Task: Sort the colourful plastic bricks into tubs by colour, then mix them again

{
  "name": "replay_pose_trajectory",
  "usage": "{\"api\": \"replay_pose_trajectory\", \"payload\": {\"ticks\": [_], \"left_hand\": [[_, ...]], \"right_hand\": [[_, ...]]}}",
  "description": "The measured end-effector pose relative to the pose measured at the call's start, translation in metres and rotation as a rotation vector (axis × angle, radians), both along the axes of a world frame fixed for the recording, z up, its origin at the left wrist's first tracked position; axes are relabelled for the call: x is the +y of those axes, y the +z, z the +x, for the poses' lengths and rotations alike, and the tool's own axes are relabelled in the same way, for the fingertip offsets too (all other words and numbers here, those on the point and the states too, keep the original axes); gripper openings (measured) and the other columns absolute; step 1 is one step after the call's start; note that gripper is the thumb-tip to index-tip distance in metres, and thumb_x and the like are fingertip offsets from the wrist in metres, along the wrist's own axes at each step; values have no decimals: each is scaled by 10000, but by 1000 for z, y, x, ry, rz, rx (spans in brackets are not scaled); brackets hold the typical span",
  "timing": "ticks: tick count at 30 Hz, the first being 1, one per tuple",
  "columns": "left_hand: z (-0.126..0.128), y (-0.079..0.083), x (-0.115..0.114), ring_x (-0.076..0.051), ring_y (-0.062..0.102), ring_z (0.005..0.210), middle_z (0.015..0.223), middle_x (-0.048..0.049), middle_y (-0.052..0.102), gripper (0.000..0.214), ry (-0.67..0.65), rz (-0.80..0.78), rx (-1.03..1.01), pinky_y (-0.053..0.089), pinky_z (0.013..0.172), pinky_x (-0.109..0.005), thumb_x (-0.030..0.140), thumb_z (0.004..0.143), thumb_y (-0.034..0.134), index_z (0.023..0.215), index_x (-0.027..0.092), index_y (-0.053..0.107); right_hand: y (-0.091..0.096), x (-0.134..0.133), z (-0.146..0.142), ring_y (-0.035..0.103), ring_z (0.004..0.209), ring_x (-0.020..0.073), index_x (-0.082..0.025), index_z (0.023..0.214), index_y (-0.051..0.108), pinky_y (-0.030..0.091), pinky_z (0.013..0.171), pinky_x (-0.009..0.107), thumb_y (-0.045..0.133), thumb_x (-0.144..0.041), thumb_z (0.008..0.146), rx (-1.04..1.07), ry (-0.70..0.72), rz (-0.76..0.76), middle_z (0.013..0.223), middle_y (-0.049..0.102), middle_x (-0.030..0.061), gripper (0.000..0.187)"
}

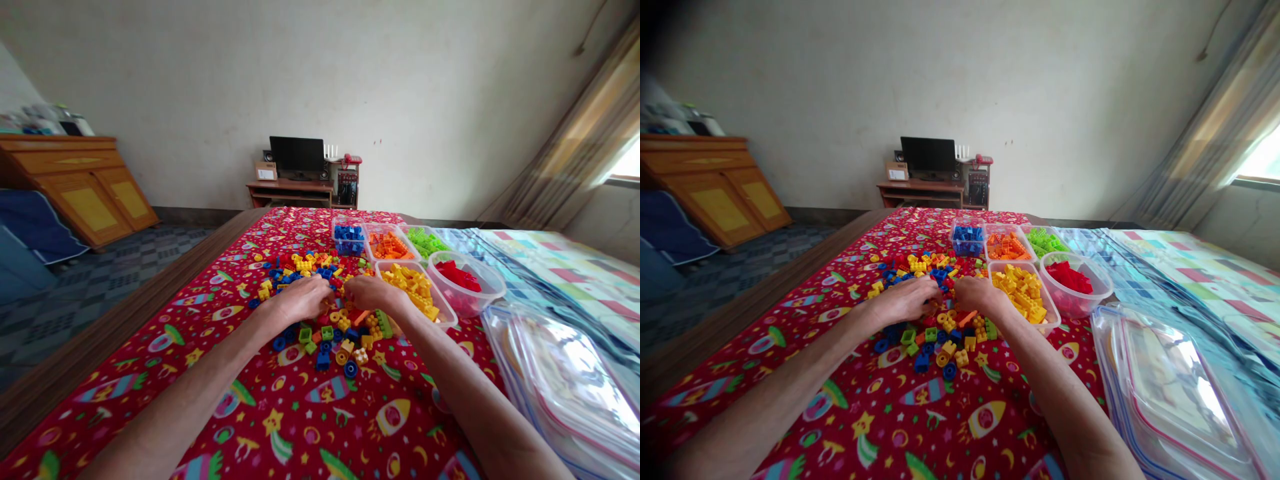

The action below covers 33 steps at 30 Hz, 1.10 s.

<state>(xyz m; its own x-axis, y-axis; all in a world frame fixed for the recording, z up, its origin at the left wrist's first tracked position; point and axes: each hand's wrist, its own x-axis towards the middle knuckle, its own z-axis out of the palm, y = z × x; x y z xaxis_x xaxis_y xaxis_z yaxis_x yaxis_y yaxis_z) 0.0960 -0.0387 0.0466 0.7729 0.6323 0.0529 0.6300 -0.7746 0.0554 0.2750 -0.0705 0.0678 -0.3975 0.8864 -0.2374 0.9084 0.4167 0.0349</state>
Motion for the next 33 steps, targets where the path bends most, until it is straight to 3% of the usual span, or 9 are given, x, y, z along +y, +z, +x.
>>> {"api": "replay_pose_trajectory", "payload": {"ticks": [5, 10, 13, 16, 19, 21, 24, 27, 33], "left_hand": [[9, 7, -8, -208, 626, 882, 864, -57, 682, 127, -42, 13, -46, 474, 762, -271, 233, 862, 579, 832, 187, 693], [33, -9, -36, -252, 636, 977, 1062, -94, 683, 375, -96, -8, -83, 488, 838, -321, 501, 816, 636, 1002, 179, 683], [35, -13, -40, -264, 650, 954, 990, -92, 702, 280, -7, 18, -16, 486, 809, -332, 419, 862, 596, 979, 183, 692], [31, -7, -34, -227, 669, 883, 907, -44, 719, 183, 38, -63, 17, 474, 739, -288, 315, 880, 559, 947, 229, 706], [31, -4, -30, -227, 660, 872, 911, -41, 716, 273, 10, -137, 0, 464, 713, -277, 453, 846, 601, 959, 223, 697], [33, -6, -31, -235, 645, 887, 933, -60, 703, 371, 1, -89, -23, 461, 742, -287, 527, 811, 627, 960, 191, 676], [36, -11, -35, -241, 625, 917, 949, -78, 684, 384, -5, 6, -28, 453, 796, -303, 527, 805, 634, 934, 166, 649], [36, -13, -36, -237, 629, 870, 908, -73, 680, 297, 21, -1, 4, 461, 756, -302, 455, 826, 601, 894, 169, 642], [36, -9, -35, -237, 643, 783, 836, -77, 689, 151, 79, -38, -5, 447, 645, -288, 264, 765, 532, 818, 179, 645]], "right_hand": [[1, 2, -1, 648, 1031, 234, -135, 1066, 680, 491, 796, 276, 496, -144, 867, 13, 9, -13, 1114, 687, 137, 271], [5, 3, 7, 630, 1049, 227, -119, 1081, 659, 470, 838, 270, 505, -112, 858, 81, -31, 116, 1121, 674, 149, 270], [9, 4, 15, 625, 1036, 213, -144, 1100, 649, 460, 830, 268, 452, -126, 897, 154, -63, 168, 1106, 677, 128, 283], [13, 4, 22, 628, 987, 205, -154, 1087, 655, 452, 779, 258, 469, -178, 906, 217, -99, 200, 1063, 685, 116, 260], [16, 5, 27, 629, 924, 181, -146, 1044, 671, 435, 752, 239, 478, -160, 889, 269, -145, 242, 1017, 689, 110, 248], [17, 8, 29, 628, 890, 170, -147, 1016, 683, 424, 732, 229, 475, -152, 877, 302, -182, 291, 993, 694, 104, 250], [17, 15, 33, 629, 842, 176, -159, 1013, 690, 414, 700, 242, 441, -163, 877, 343, -284, 436, 933, 706, 95, 284], [14, 21, 38, 631, 853, 192, -166, 985, 705, 422, 720, 262, 406, -187, 889, 364, -361, 555, 927, 709, 102, 314], [3, 27, 48, 631, 979, 213, -175, 1044, 699, 461, 828, 283, 469, -174, 859, 322, -266, 434, 1022, 708, 106, 295]]}}
